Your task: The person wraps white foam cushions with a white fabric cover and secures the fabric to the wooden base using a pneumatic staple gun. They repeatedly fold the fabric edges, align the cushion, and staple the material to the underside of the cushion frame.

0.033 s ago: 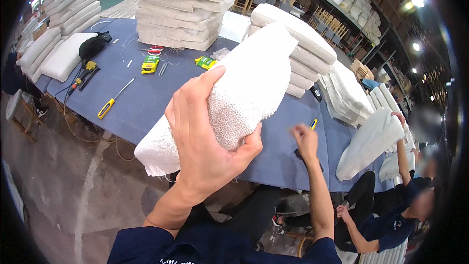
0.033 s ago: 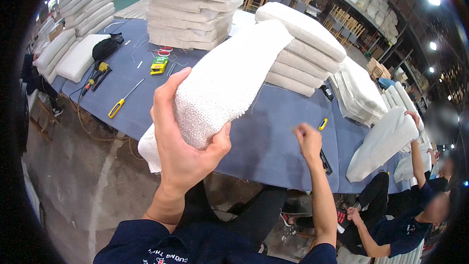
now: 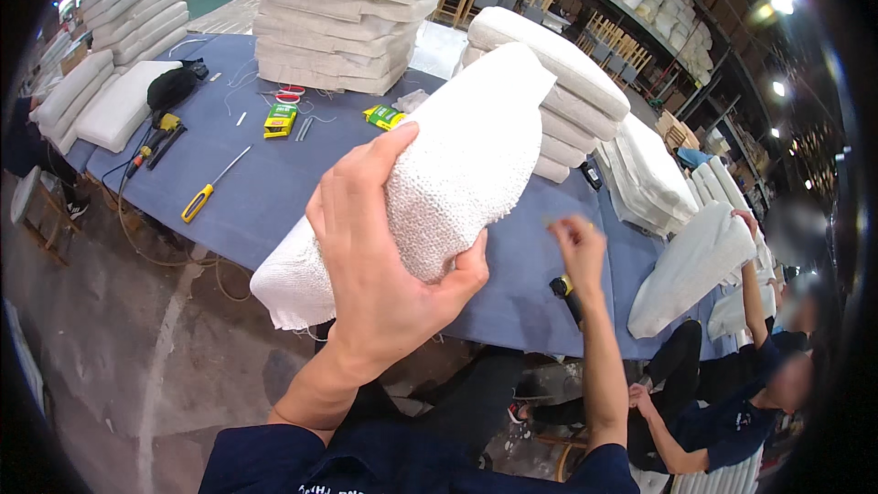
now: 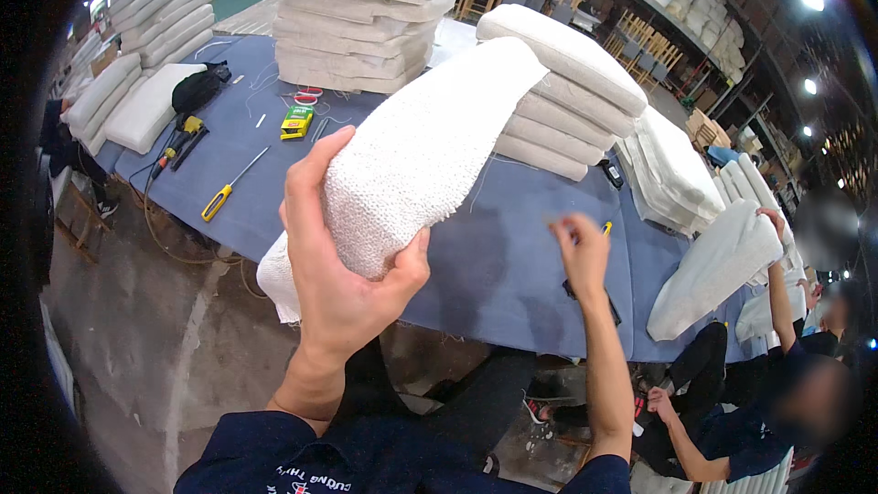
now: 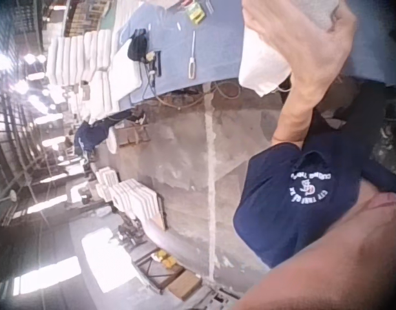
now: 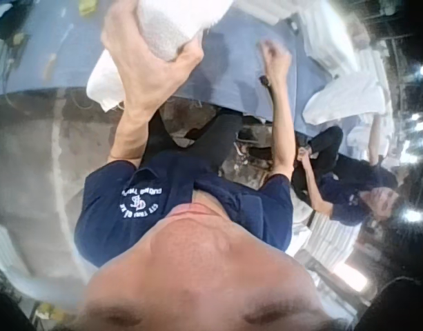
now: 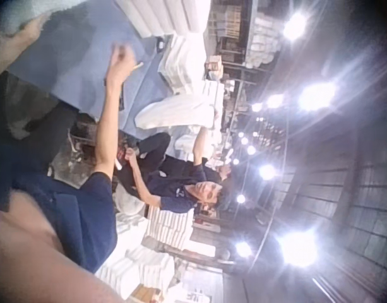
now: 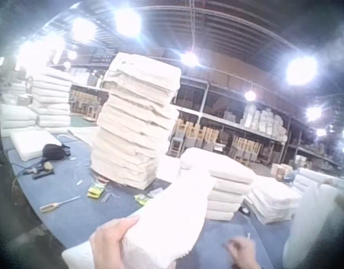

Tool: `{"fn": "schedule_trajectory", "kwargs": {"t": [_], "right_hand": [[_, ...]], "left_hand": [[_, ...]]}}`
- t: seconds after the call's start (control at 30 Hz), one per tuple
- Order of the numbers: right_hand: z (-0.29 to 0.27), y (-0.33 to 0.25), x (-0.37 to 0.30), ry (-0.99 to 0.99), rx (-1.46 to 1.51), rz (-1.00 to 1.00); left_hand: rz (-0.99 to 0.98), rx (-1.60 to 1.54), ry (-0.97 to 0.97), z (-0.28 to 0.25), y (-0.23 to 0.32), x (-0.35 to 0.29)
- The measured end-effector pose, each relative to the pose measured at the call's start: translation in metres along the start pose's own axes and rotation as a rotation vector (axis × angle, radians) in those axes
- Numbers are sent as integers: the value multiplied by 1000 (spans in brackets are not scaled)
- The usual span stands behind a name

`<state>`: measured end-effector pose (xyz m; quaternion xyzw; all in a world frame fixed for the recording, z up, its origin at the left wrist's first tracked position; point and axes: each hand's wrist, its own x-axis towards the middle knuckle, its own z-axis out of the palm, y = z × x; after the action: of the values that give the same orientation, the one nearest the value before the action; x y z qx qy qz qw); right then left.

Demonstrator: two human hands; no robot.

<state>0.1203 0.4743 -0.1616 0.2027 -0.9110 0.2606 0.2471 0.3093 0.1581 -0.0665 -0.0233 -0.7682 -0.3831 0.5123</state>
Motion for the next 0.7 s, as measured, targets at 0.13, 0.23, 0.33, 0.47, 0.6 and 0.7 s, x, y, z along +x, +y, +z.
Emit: {"fn": "schedule_trajectory", "kwargs": {"t": [0.13, 0.23, 0.33, 0.47, 0.6, 0.7], "right_hand": [[-91, -177, 22, 150, 412, -237], [-105, -237, 20, 139, 367, -660], [-102, -258, 23, 106, 321, -765], [-87, -262, 25, 81, 320, -798], [-83, -266, 28, 95, 247, -850], [-80, -265, 23, 96, 262, -829]], "left_hand": [[-45, -27, 6, -4, -1, -3], [-50, -40, 16, -9, -2, -3], [-39, -74, -5, -5, 2, -4], [-12, -63, 3, -3, -1, -5], [-12, -70, 7, -4, -2, -5], [-21, -81, 10, -7, -3, -4]]}}
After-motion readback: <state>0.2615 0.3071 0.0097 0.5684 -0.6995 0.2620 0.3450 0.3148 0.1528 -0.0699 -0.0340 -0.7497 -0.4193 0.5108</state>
